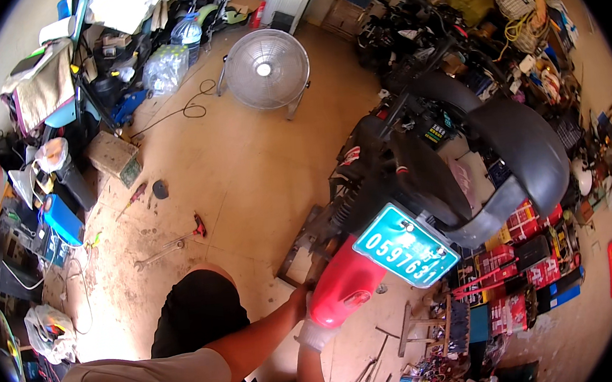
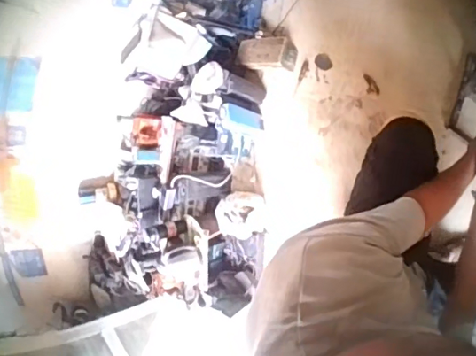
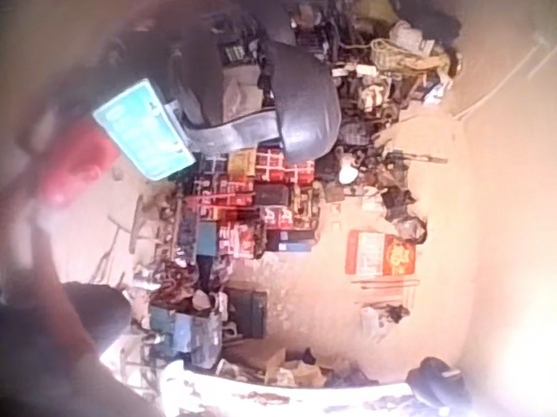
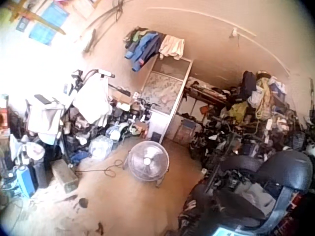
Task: The person removes a wheel from a motorcycle using a wrench and then uses prying tools to separate the tire from the wheel rim before pulling it off.
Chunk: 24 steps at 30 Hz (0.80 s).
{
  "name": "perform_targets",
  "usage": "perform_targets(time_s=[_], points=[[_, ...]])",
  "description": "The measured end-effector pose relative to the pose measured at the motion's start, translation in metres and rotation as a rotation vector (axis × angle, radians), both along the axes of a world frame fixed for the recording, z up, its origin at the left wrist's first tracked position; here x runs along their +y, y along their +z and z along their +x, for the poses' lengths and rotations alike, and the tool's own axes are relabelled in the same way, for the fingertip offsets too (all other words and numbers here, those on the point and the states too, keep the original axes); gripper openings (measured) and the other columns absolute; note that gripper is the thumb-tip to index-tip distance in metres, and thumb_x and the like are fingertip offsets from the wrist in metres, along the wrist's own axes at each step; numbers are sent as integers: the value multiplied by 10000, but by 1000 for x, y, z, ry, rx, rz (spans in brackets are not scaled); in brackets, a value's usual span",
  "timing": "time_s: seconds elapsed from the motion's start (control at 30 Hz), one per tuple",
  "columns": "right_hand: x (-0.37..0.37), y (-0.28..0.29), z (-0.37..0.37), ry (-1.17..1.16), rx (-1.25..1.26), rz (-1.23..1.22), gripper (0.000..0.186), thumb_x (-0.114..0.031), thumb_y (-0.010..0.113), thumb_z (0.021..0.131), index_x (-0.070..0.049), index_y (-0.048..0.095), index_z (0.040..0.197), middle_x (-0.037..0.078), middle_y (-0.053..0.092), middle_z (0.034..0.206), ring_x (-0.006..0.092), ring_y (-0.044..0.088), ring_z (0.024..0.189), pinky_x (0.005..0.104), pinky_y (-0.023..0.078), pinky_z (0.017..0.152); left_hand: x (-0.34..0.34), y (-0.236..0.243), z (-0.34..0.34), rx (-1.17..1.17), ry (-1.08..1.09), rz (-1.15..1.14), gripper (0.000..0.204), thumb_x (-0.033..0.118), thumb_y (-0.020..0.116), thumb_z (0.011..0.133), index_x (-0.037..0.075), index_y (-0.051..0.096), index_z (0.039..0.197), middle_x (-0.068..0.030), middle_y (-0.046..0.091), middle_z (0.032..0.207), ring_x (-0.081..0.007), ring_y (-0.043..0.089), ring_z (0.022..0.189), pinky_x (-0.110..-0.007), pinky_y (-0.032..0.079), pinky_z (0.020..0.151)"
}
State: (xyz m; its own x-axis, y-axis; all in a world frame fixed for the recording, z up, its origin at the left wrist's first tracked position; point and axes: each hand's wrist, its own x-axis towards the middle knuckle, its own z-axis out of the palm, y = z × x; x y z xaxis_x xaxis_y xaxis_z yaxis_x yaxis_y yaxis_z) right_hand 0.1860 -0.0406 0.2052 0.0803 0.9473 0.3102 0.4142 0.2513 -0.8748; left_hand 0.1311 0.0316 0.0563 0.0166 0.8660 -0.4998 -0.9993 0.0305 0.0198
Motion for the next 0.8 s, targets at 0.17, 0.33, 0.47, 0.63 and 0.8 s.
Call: perform_targets(time_s=[0.17,0.33,0.47,0.63,0.8], points=[[6,9,-10,40,-16,0,865,-425,993,746,19,631,1394,187,745,1303,304,730,1159,434,575,1012,15,-16,-10,-88,53,176,442,400,520,1122,38,648,1339,-161,743,1259,-277,725,1160,-404,580,1044],[5,8,5,-15,-23,-32,849,-421,988,755,19,633,1388,184,748,1295,300,732,1150,433,578,1003,-10,30,1,44,-12,-169,512,372,690,1033,-18,632,1360,-180,746,1227,-298,757,1080,-427,631,951],[7,15,-5,23,-23,-29,836,-417,984,762,19,636,1384,182,751,1288,297,733,1143,432,580,996,-4,20,-7,71,48,-191,552,370,745,996,-41,631,1346,-192,748,1207,-295,772,1010,-427,650,866],[7,15,6,6,-33,-40,820,-413,979,770,19,638,1378,179,754,1280,293,735,1135,431,582,987,-20,42,-2,178,11,-177,552,406,719,1015,-42,637,1328,-177,751,1196,-278,774,982,-437,649,829],[1,18,10,11,-39,-71,804,-408,975,779,19,641,1372,177,757,1272,289,737,1126,429,585,979,-21,47,-2,188,13,-185,547,425,680,1045,-43,636,1323,-172,749,1188,-283,764,1007,-423,644,857]])
